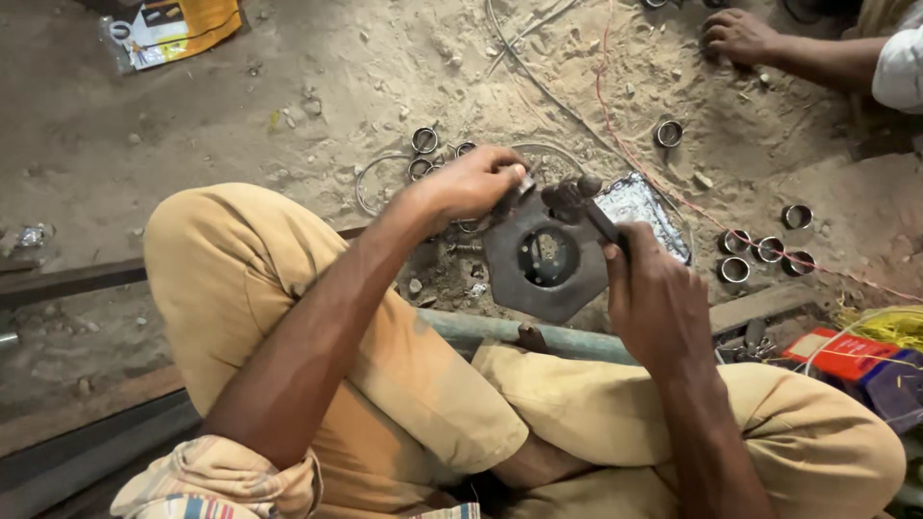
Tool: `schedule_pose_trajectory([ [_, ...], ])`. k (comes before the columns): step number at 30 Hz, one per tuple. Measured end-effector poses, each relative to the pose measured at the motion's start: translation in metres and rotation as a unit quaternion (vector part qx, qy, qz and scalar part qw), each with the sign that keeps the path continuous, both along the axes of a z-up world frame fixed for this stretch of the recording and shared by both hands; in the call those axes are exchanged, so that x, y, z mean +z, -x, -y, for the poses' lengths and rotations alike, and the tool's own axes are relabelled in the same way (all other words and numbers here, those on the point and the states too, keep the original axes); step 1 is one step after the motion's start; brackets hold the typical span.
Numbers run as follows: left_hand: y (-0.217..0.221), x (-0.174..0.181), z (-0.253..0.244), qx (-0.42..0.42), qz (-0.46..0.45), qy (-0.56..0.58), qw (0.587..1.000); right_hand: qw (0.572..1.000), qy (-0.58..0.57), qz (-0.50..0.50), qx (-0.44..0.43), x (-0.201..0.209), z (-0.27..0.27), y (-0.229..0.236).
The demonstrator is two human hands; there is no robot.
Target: The person sits on the floor and uses a hammer to shape small metal rings on a metal block. They repeatedly pick up rings, place them on the block, and strike them to adjust their form.
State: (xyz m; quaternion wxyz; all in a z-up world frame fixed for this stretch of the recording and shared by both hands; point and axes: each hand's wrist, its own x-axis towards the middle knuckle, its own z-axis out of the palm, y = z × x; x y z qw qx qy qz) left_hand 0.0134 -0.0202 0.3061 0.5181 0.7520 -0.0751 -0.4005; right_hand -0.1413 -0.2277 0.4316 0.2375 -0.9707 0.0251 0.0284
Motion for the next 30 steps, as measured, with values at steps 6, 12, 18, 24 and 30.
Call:
schedule_pose_trajectory([
  [6, 0.001, 0.001, 0.000, -0.050, 0.048, 0.048, 0.996, 1.000, 0.007, 0.003, 0.029, -0.003, -0.003, -0.004],
  [12, 0.002, 0.008, 0.000, -0.044, 0.010, 0.021, 0.999, 0.999, -0.010, 0.022, 0.030, -0.008, -0.004, 0.000],
  [18, 0.002, 0.023, -0.002, -0.025, -0.001, 0.003, 1.000, 0.996, -0.007, 0.068, 0.057, -0.008, -0.005, 0.000],
  [24, 0.000, 0.018, -0.002, -0.034, 0.034, 0.002, 0.999, 0.998, 0.003, 0.052, 0.040, -0.013, -0.006, 0.004],
  [30, 0.001, 0.008, -0.003, -0.026, 0.014, -0.002, 1.000, 0.995, 0.020, 0.065, 0.068, -0.012, -0.009, 0.004],
])
